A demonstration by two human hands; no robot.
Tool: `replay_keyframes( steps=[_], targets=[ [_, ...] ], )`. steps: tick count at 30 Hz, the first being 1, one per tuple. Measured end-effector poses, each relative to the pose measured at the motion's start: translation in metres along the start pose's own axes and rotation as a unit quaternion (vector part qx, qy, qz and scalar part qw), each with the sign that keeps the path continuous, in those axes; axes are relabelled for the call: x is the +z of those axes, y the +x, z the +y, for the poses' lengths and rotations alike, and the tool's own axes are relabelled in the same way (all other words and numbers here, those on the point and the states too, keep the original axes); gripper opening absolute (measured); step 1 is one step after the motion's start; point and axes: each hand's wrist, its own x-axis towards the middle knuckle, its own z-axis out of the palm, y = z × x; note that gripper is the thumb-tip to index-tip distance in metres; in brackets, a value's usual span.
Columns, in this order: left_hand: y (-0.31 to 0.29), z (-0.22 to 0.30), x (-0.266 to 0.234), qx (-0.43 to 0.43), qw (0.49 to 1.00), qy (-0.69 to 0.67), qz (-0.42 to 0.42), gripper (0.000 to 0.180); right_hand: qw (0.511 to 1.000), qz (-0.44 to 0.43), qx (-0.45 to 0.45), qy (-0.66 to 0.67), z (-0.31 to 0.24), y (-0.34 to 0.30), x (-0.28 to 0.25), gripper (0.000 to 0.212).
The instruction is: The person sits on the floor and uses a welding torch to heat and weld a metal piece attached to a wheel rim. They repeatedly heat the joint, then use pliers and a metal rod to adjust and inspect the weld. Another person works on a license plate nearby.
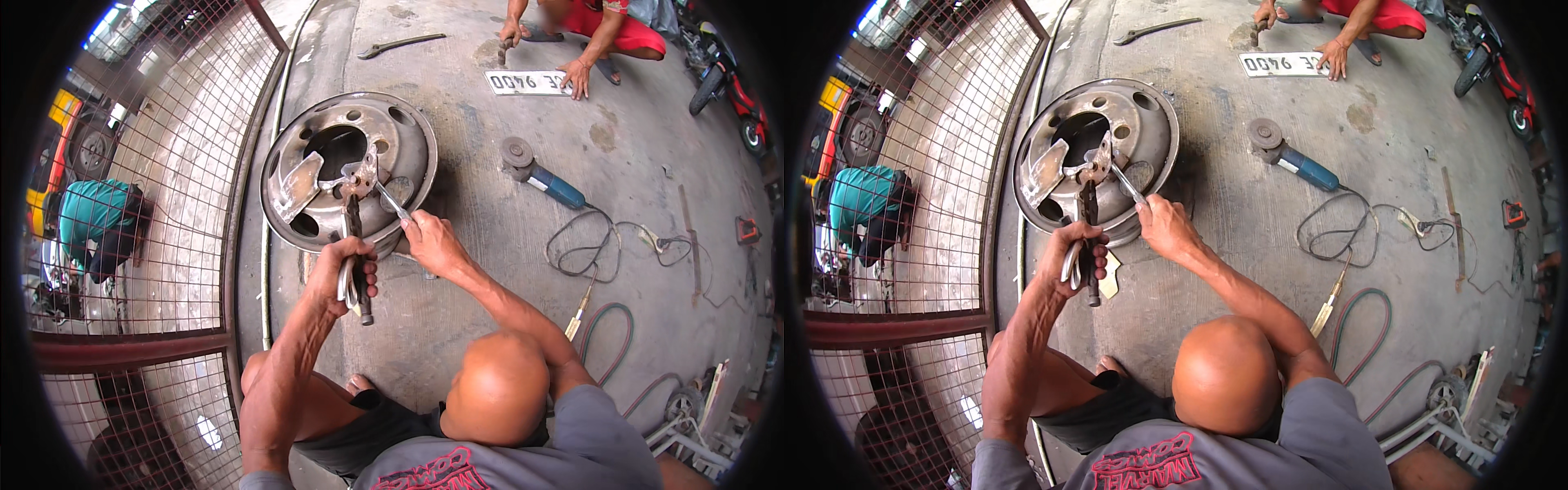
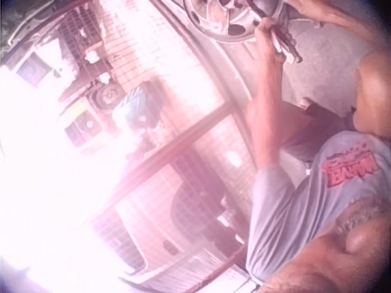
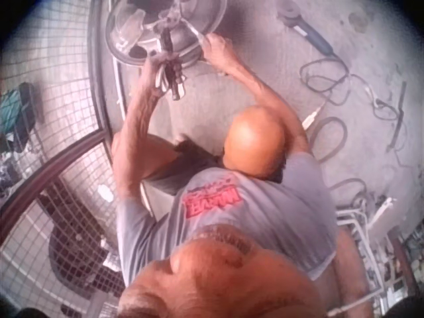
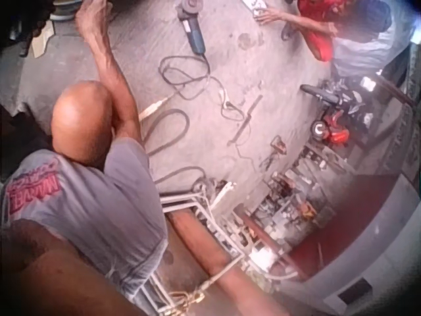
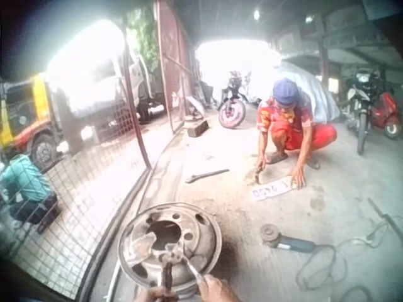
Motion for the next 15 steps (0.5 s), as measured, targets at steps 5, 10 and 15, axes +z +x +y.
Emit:
replay_keyframes(
  steps=[5, 10, 15],
  targets=[
    [-0.006, 0.001, -0.007, 0.007, 1.000, 0.004, -0.006, 0.036, 0.999, 0.050, -0.003, 0.017, -0.014, 0.001, -0.014, 0.033],
    [-0.007, 0.001, -0.015, 0.006, 0.999, -0.039, -0.022, 0.035, 0.932, 0.248, -0.058, 0.259, -0.059, 0.008, -0.049, 0.034],
    [0.004, 0.003, 0.005, -0.003, 0.998, -0.034, -0.053, 0.030, 0.999, -0.027, 0.022, -0.036, 0.044, -0.008, -0.003, 0.039]
  ],
)
